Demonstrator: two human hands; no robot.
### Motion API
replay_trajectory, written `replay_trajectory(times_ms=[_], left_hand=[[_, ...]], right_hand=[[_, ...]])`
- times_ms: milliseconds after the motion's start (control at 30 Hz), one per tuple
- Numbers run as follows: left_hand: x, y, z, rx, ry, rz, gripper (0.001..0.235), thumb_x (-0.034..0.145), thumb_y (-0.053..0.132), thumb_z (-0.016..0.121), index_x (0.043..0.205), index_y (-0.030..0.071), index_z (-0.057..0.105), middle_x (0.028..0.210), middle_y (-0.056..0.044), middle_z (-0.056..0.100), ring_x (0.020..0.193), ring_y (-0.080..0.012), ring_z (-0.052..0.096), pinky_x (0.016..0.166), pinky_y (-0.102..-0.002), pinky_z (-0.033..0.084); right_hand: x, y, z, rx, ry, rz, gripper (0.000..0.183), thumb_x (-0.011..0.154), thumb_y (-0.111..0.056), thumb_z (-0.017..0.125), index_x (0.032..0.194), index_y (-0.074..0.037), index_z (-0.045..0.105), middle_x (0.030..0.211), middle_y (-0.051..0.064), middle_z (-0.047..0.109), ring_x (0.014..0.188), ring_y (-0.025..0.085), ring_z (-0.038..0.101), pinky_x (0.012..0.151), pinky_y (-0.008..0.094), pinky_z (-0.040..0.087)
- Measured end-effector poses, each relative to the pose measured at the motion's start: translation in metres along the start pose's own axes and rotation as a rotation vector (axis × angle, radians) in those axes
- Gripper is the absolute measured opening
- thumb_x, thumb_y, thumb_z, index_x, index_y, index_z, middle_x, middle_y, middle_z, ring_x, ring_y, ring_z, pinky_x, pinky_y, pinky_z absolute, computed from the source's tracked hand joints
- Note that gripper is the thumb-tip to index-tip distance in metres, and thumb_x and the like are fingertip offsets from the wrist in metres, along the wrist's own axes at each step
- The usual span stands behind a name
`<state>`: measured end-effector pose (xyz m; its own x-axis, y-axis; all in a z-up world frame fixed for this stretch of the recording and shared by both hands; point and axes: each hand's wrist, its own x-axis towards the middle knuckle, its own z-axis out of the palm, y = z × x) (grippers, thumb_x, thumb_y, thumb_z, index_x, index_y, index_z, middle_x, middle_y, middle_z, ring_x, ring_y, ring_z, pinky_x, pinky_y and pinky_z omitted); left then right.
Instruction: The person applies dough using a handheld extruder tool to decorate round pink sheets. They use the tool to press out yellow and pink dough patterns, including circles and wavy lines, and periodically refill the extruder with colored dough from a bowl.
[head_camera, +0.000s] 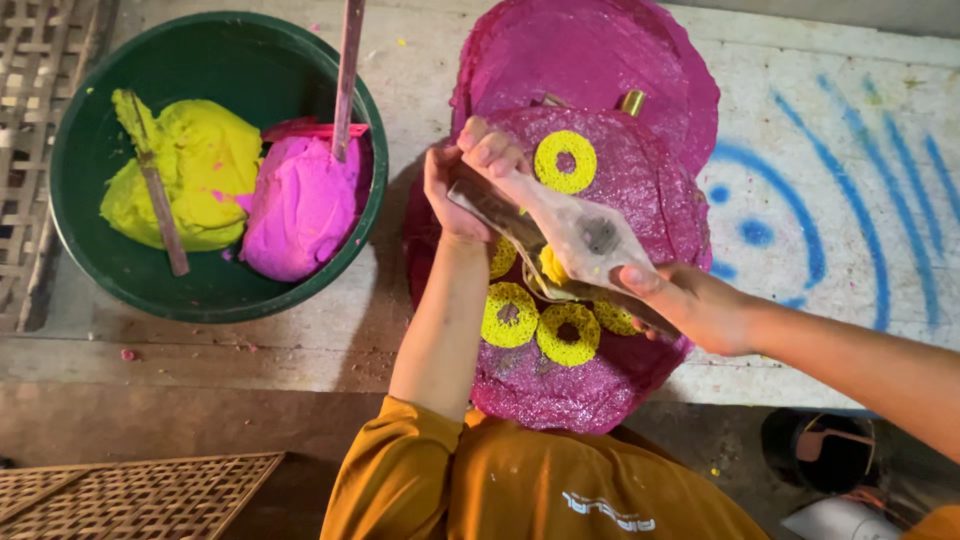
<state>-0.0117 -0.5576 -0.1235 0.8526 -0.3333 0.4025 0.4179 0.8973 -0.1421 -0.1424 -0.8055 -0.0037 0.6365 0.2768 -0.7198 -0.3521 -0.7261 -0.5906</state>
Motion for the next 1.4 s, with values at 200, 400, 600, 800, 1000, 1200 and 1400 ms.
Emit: replay_trajectory(times_ms=[200, 400, 600, 800, 1000, 1200, 1400], left_hand=[[-0.006, -0.028, -0.018, -0.052, 0.060, 0.002, 0.022, 0.097, 0.037, 0.054, 0.099, 0.018, 0.045, 0.090, 0.002, 0.052, 0.091, -0.0156, 0.054, 0.098, -0.034, 0.046], [0.023, -0.037, -0.028, -0.010, -0.025, -0.046, 0.029, 0.093, 0.045, 0.059, 0.099, 0.020, 0.045, 0.089, 0.005, 0.049, 0.090, -0.0149, 0.054, 0.098, -0.038, 0.049], [0.035, -0.008, -0.018, 0.153, -0.078, -0.060, 0.034, 0.096, 0.050, 0.058, 0.098, 0.020, 0.044, 0.087, 0.004, 0.046, 0.086, -0.0146, 0.052, 0.091, -0.037, 0.051], [0.012, 0.005, -0.005, 0.189, -0.039, -0.035, 0.035, 0.096, 0.051, 0.056, 0.098, 0.019, 0.042, 0.086, 0.004, 0.045, 0.083, -0.0148, 0.051, 0.088, -0.036, 0.051], [0.000, -0.026, 0.003, 0.219, 0.085, -0.116, 0.038, 0.101, 0.046, 0.048, 0.111, 0.011, 0.056, 0.102, -0.006, 0.059, 0.101, -0.0215, 0.058, 0.100, -0.040, 0.049], [-0.017, -0.023, 0.031, 1.589, 0.173, -0.468, 0.072, 0.088, 0.038, 0.063, 0.146, 0.001, 0.045, 0.138, -0.018, 0.057, 0.131, -0.0300, 0.052, 0.115, -0.043, 0.040], [-0.059, -0.029, 0.051, 2.456, -0.294, -0.719, 0.114, 0.062, 0.033, 0.087, 0.155, 0.007, 0.027, 0.140, -0.020, 0.048, 0.133, -0.0377, 0.040, 0.110, -0.057, 0.028]], right_hand=[[-0.009, 0.009, -0.005, 0.090, 0.045, 0.173, 0.093, 0.082, -0.083, 0.027, 0.081, -0.002, 0.073, 0.068, 0.009, 0.069, 0.065, 0.023, 0.067, 0.064, 0.041, 0.055], [-0.009, 0.016, -0.011, -0.092, 0.210, 0.045, 0.086, 0.089, -0.079, 0.027, 0.089, -0.004, 0.069, 0.066, 0.007, 0.059, 0.065, 0.021, 0.055, 0.064, 0.039, 0.048], [0.009, 0.004, 0.002, -0.049, 0.258, -0.079, 0.080, 0.090, -0.076, 0.029, 0.091, -0.006, 0.068, 0.065, 0.008, 0.058, 0.063, 0.021, 0.056, 0.061, 0.039, 0.048], [0.018, 0.016, 0.019, 0.026, 0.142, -0.062, 0.083, 0.093, -0.075, 0.027, 0.083, -0.003, 0.067, 0.064, 0.009, 0.062, 0.060, 0.021, 0.060, 0.060, 0.038, 0.050], [0.004, 0.070, 0.008, 0.144, 0.110, 0.057, 0.089, 0.091, -0.078, 0.025, 0.082, -0.001, 0.069, 0.069, 0.009, 0.064, 0.063, 0.019, 0.058, 0.061, 0.035, 0.049], [-0.048, 0.112, 0.007, 0.526, 0.154, -0.224, 0.092, 0.084, -0.087, 0.031, 0.117, -0.005, 0.058, 0.086, 0.007, 0.060, 0.074, 0.018, 0.052, 0.068, 0.033, 0.044], [-0.058, 0.120, 0.059, 0.929, 0.309, -0.472, 0.112, 0.080, -0.095, 0.044, 0.134, 0.003, 0.051, 0.096, 0.011, 0.056, 0.085, 0.023, 0.051, 0.073, 0.036, 0.039]])
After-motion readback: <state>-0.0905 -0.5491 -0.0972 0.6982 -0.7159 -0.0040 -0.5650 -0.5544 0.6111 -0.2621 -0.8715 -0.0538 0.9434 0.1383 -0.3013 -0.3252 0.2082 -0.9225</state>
